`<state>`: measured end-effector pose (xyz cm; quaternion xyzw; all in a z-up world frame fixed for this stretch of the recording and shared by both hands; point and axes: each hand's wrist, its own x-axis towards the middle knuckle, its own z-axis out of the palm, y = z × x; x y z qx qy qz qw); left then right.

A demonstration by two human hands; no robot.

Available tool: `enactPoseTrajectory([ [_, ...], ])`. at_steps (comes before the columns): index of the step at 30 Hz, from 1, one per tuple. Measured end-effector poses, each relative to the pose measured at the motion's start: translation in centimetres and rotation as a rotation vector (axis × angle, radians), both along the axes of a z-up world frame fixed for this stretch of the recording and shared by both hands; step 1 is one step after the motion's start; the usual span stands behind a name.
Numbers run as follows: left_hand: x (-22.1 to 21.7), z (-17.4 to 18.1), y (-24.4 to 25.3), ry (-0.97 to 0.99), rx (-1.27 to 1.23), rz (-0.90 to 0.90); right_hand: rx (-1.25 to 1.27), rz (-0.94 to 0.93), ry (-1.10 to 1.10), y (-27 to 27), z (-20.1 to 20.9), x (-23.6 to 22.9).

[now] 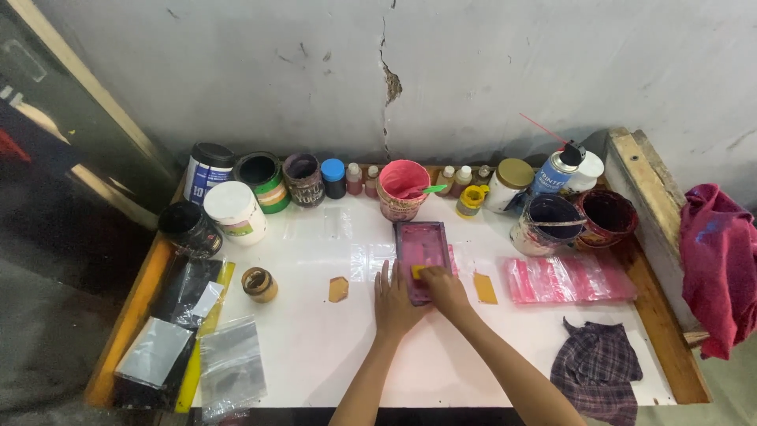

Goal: The person stirs a pink substance in a container using a green spoon. They then wipe the table surface with a cloth and spread a clear plastic sheet. Finally, they use a yellow sponge to spread pink ink evenly across a rectangular printing block.

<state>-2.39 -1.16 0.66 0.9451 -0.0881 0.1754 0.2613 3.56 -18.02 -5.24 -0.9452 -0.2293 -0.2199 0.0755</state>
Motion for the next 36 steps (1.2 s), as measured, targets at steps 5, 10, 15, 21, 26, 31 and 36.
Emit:
enactPoseTrajectory([
  [5,-0.1,0.7,0.1,-0.003,-0.012,0.003,-0.008,0.006,0.322,0.0,5.0,-2.2],
  [10,-0.6,1.6,0.3,-0.027,-0.054,0.005,-0.009,-0.007,0.633,0.8,12.7,1.1],
  [15,-1.1,3.4,0.4,0.105,-0.081,-0.032,0.046,-0.228,0.456,1.7,10.2,5.5],
  [21,-0.9,3.1,0.4,0.089,-0.056,-0.017,0.056,-0.148,0.304,1.5,3.8,4.4],
  [26,-0.3,0.8,0.0,0.01,-0.015,0.01,-0.007,-0.04,0.108,0.9,1.3,1.3],
  [31,0.1,-0.6,0.1,-0.063,0.015,0.01,-0.039,-0.001,0.121,0.9,3.3,-2.5],
  [36,-0.3,0.5,0.6,0.074,-0.073,-0.032,0.012,-0.121,0.754,2.1,13.4,-2.4],
])
